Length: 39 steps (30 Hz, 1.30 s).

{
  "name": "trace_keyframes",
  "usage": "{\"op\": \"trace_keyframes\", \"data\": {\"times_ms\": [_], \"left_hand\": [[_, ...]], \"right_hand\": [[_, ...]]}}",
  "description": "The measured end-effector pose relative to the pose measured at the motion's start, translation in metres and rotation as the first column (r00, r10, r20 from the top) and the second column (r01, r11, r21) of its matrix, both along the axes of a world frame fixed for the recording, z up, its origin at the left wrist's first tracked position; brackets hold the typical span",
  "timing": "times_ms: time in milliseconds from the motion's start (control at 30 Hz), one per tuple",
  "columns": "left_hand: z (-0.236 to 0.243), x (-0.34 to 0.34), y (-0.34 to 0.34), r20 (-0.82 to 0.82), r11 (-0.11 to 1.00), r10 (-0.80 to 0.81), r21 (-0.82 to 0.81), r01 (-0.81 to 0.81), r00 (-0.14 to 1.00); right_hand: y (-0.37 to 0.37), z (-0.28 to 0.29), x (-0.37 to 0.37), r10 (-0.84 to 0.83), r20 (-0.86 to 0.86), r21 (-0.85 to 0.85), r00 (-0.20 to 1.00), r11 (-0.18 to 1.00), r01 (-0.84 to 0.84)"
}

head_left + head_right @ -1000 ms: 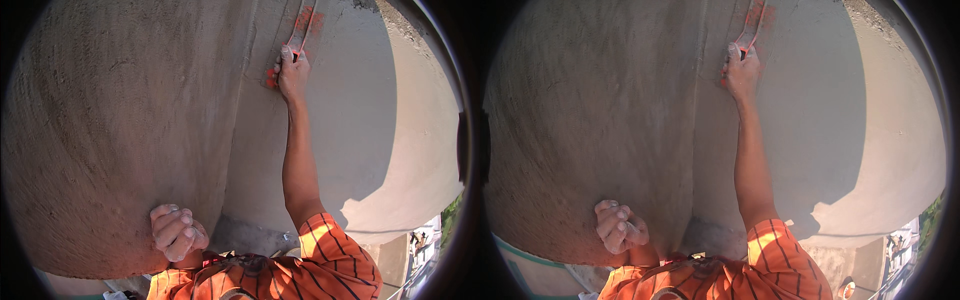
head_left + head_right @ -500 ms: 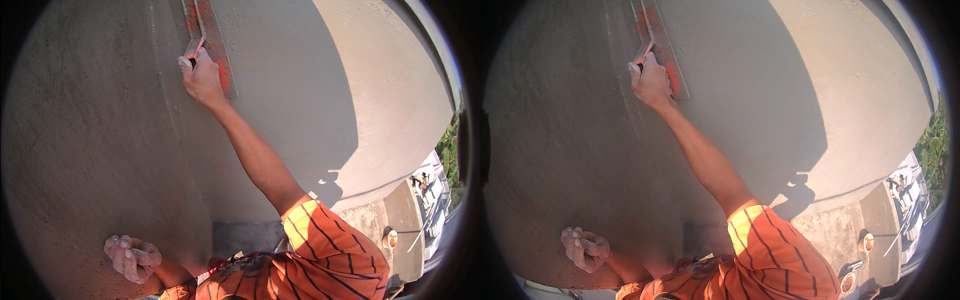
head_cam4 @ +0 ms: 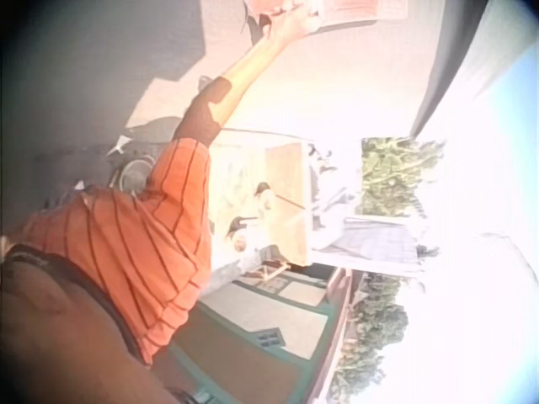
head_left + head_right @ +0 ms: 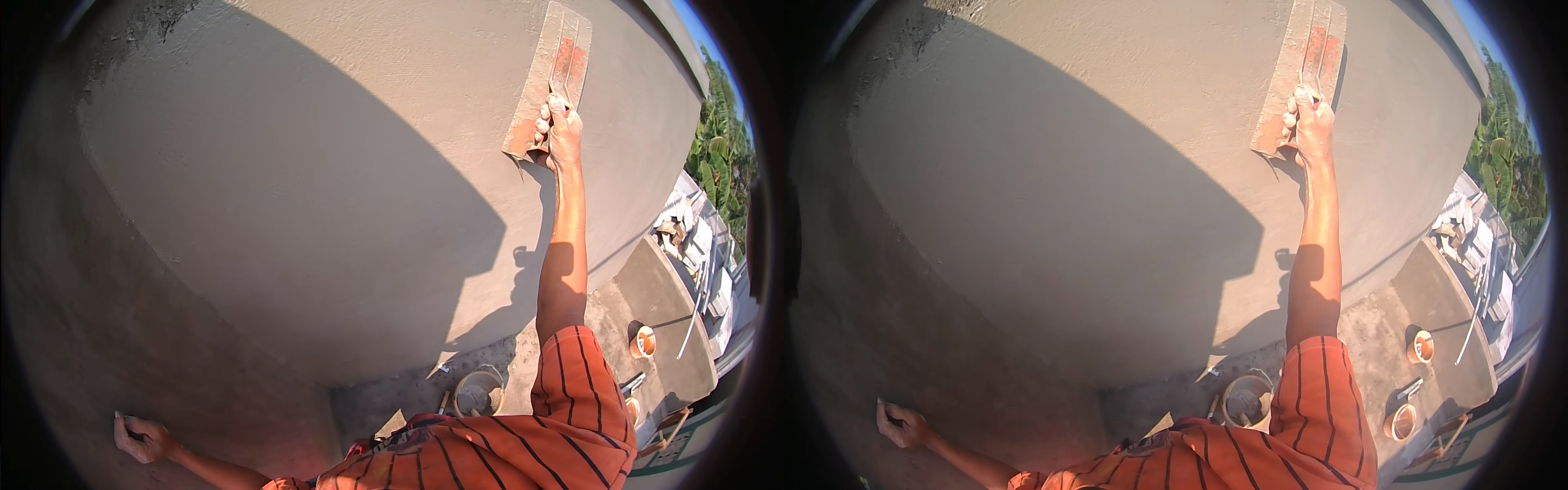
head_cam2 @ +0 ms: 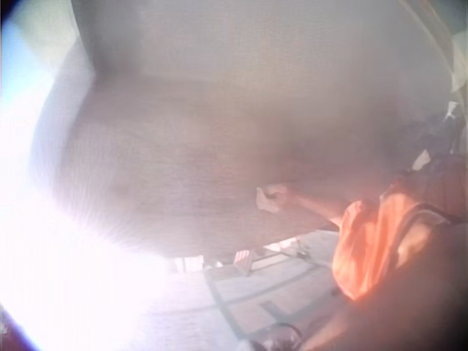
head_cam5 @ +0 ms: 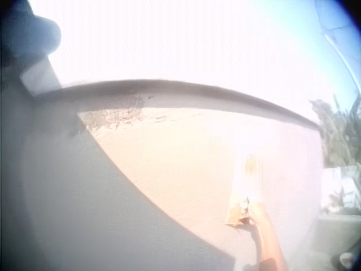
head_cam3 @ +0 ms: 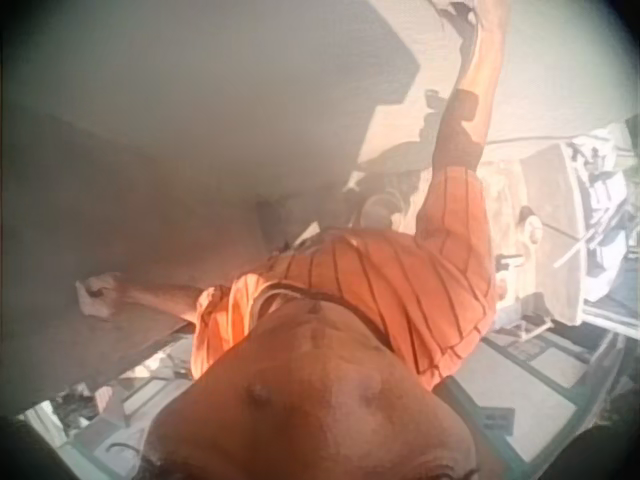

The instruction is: The person scoops cement mortar from a bucket using a trowel and applies it to a vertical wall. They use a large rectangular trowel to spread and smooth the plaster, repeatedly scraping the tool against the bucket to load more material.

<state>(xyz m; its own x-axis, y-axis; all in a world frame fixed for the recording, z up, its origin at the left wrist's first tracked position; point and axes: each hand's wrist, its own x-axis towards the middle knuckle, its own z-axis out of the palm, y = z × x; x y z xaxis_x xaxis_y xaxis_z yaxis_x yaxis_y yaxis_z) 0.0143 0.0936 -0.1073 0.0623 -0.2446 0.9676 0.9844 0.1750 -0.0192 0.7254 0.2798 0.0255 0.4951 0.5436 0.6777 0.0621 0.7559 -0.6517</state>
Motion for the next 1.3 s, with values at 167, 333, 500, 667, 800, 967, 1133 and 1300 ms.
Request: {"op": "trace_keyframes", "data": {"times_ms": [167,333,500,667,800,967,1133,1300], "left_hand": [[0.008,-0.008,-0.005,-0.046,0.998,0.046,-0.042,-0.048,0.998],[0.007,0.001,-0.018,-0.077,0.993,-0.076,-0.097,0.068,0.994],[0.003,0.006,-0.017,-0.166,0.982,-0.167,-0.113,0.149,0.972],[0.007,0.016,-0.019,-0.223,0.956,-0.294,-0.060,0.288,0.929],[0.001,-0.002,-0.022,-0.318,0.946,-0.315,-0.027,0.324,0.894],[0.000,0.002,-0.017,-0.315,0.919,-0.377,-0.014,0.393,0.871],[0.001,-0.003,-0.021,-0.319,0.910,-0.398,-0.021,0.413,0.860],[-0.013,-0.010,-0.030,-0.315,0.892,-0.433,-0.018,0.451,0.844]], "right_hand": [[-0.013,0.008,0.015,-0.105,0.058,-0.052,0.993,0.993,0.108],[0.001,0.056,-0.140,0.288,0.053,0.053,0.956,0.955,-0.291],[0.031,0.132,-0.382,0.671,0.210,0.006,0.711,0.726,-0.688],[0.075,0.153,-0.548,0.592,0.403,-0.065,0.698,0.779,-0.624],[0.089,0.145,-0.554,0.396,0.430,-0.034,0.811,0.905,-0.423],[0.057,0.130,-0.465,0.378,0.231,0.069,0.897,0.913,-0.403],[-0.004,0.070,-0.432,0.284,0.628,-0.141,0.725,0.957,-0.253],[-0.034,-0.048,-0.432,0.319,0.882,-0.231,-0.347,0.934,0.272]]}}
